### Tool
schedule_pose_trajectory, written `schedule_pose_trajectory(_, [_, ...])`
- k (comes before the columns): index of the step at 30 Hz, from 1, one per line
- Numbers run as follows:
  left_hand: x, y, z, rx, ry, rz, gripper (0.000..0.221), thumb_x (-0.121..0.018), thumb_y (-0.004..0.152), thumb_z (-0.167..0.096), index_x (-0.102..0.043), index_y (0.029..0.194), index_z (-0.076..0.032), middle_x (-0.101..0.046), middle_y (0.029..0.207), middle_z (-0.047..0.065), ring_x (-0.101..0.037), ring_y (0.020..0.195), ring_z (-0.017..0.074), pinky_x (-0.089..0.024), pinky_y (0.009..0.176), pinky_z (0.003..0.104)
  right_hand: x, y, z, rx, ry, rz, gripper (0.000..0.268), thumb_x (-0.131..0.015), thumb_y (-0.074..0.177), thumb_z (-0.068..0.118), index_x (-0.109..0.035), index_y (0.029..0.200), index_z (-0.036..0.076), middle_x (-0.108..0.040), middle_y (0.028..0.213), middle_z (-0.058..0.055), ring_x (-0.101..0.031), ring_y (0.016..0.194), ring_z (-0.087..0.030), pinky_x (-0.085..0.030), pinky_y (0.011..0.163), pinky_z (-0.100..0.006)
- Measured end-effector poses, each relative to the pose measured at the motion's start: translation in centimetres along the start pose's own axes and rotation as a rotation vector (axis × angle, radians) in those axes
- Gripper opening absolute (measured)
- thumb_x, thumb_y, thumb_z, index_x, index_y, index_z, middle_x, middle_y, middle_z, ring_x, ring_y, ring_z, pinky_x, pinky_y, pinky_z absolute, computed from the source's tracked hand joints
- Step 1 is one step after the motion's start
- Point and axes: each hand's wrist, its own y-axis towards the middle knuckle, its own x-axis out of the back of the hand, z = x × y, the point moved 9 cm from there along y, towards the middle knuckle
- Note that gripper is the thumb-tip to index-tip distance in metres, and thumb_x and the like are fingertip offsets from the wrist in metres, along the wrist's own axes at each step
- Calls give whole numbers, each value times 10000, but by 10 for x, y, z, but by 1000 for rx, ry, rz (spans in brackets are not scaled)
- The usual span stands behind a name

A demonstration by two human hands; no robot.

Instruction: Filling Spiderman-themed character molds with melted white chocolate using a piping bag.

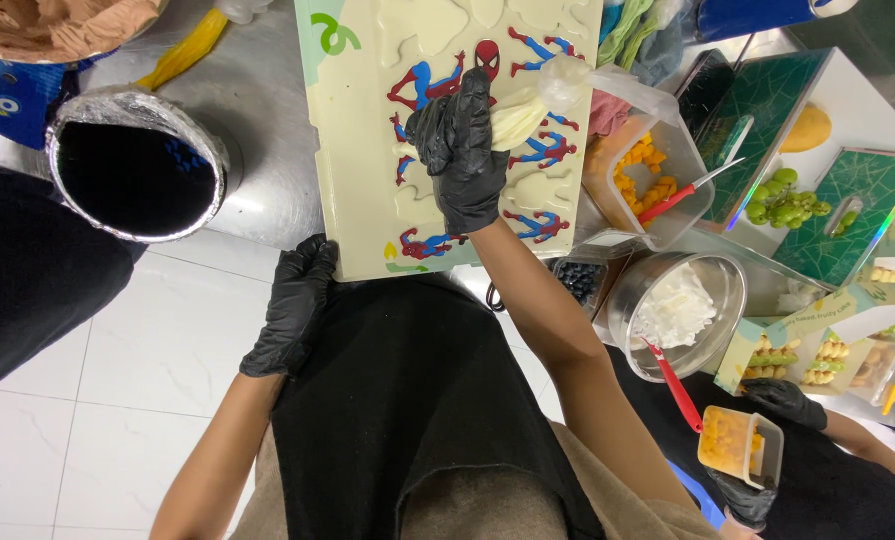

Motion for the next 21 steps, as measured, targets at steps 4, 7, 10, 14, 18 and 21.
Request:
schedule_pose_trajectory(4, [1, -2, -7, -3, -10, -9, 212, -649, 1042, -211, -712, 1131, -28, -665, 913, -10, -552, 847, 81, -471, 779, 240, -3, 6, -1, 25, 3, 70, 422, -464, 1168, 367, -576, 896, 64, -441, 628, -55, -398, 561, -190, -380, 650, -373])
schedule_pose_trajectory(7, [0, -1, -7, -14, -1, 3, 207, -647, 1043, -207, -715, 1125, -30, -657, 910, -12, -545, 839, 81, -470, 775, 240, 2, 11, -4, 42, -7, 96, 389, -458, 1145, 376, -586, 944, 68, -430, 645, -59, -397, 587, -203, -392, 672, -394])
schedule_pose_trajectory(10, [0, -2, -13, -22, 6, 1, 200, -645, 1040, -204, -708, 1110, -27, -661, 912, -13, -555, 844, 76, -475, 783, 234, -1, 14, -6, 40, 35, 144, 411, -453, 1166, 374, -603, 895, 104, -421, 649, -62, -394, 588, -206, -386, 662, -385])
schedule_pose_trajectory(14, [-1, 0, -12, -37, 7, 29, 208, -638, 1049, -199, -726, 1098, -17, -652, 895, 7, -545, 833, 87, -469, 776, 244, -3, 17, -5, 73, 44, 117, 379, -466, 1159, 364, -651, 974, 90, -427, 653, -63, -391, 581, -202, -379, 642, -397])
schedule_pose_trajectory(18, [1, 2, -8, -82, 58, 10, 209, -648, 1052, -194, -729, 1091, -6, -642, 911, 17, -549, 841, 100, -473, 787, 252, 22, 23, -24, -27, 71, -53, 216, -531, 1042, 317, -627, 1190, 193, -458, 616, -59, -423, 549, -206, -407, 603, -399])
schedule_pose_trajectory(21, [0, 2, -5, -67, -4, 15, 197, -653, 1036, -183, -718, 1103, -10, -664, 940, 7, -576, 872, 92, -484, 816, 242, 10, 24, -26, 63, 82, 229, 372, -447, 1191, 389, -682, 1171, 102, -426, 654, -64, -388, 594, -203, -367, 650, -363])
